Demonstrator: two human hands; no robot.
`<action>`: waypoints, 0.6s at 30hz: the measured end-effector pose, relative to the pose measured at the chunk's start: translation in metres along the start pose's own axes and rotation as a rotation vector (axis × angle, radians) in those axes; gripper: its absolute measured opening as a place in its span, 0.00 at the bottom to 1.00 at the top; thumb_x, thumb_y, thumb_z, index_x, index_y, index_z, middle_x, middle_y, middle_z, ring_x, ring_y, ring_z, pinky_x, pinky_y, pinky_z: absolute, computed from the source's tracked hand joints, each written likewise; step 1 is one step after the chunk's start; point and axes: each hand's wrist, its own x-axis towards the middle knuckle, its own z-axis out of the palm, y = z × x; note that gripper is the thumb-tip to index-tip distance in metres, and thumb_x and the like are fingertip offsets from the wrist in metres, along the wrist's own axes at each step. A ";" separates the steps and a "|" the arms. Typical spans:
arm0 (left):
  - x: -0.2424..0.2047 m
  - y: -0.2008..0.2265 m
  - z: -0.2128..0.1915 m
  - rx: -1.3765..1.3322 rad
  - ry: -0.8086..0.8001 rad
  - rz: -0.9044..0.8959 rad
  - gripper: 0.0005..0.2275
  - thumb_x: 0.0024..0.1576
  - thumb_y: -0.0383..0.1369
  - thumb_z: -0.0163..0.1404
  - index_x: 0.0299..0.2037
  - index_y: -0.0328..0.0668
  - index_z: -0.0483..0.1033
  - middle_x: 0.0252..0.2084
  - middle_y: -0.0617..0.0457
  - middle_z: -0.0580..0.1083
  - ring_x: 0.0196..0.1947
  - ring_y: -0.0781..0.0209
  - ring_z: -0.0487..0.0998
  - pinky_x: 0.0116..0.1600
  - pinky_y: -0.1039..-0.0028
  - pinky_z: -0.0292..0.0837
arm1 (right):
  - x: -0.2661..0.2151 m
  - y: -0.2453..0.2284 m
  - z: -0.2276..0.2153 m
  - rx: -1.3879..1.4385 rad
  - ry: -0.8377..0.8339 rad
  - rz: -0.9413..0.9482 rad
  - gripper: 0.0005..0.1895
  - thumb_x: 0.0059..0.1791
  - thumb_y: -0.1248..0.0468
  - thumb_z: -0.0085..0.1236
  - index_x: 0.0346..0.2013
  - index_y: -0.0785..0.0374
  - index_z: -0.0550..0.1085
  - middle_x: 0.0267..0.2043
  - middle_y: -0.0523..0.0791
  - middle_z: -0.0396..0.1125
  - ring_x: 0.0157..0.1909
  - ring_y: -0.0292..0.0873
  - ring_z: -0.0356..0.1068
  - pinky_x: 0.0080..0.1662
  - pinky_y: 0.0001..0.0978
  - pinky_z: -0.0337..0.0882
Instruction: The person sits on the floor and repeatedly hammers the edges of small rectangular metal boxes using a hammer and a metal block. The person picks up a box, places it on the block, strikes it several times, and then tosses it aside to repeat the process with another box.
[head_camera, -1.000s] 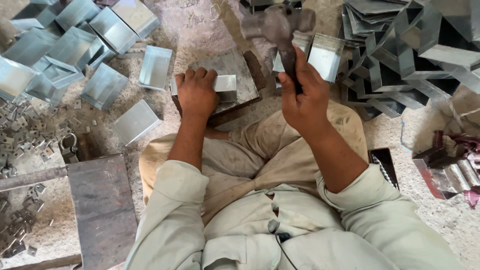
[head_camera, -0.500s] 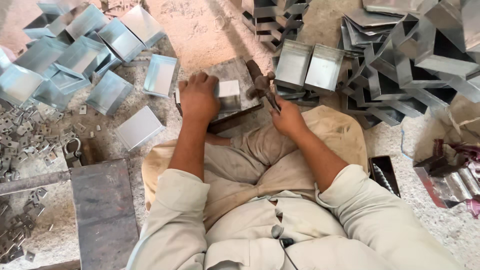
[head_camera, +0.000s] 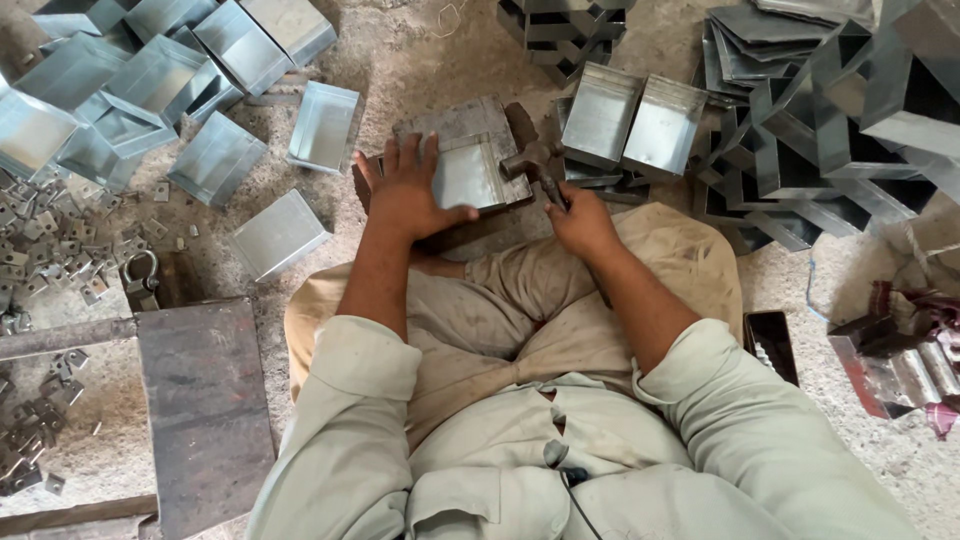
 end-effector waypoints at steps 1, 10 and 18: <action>-0.003 0.003 -0.005 0.021 -0.021 0.016 0.59 0.33 0.64 0.66 0.74 0.47 0.50 0.73 0.38 0.55 0.73 0.31 0.48 0.62 0.25 0.26 | 0.001 0.000 0.000 0.007 -0.009 0.012 0.15 0.50 0.62 0.59 0.50 0.65 0.76 0.32 0.54 0.71 0.35 0.53 0.72 0.42 0.42 0.70; -0.019 0.009 -0.034 -0.416 -0.234 -0.049 0.63 0.32 0.57 0.65 0.78 0.49 0.38 0.72 0.36 0.59 0.74 0.37 0.58 0.77 0.55 0.50 | -0.019 -0.012 -0.012 0.119 0.049 -0.085 0.20 0.49 0.66 0.59 0.57 0.65 0.74 0.34 0.49 0.72 0.32 0.41 0.70 0.38 0.34 0.70; -0.005 -0.053 -0.003 -0.874 -0.476 -0.270 0.58 0.49 0.66 0.51 0.76 0.34 0.30 0.78 0.33 0.47 0.78 0.44 0.46 0.75 0.64 0.46 | -0.055 -0.086 -0.083 -0.170 0.586 -0.614 0.32 0.56 0.67 0.65 0.72 0.64 0.63 0.40 0.48 0.72 0.39 0.39 0.72 0.42 0.34 0.72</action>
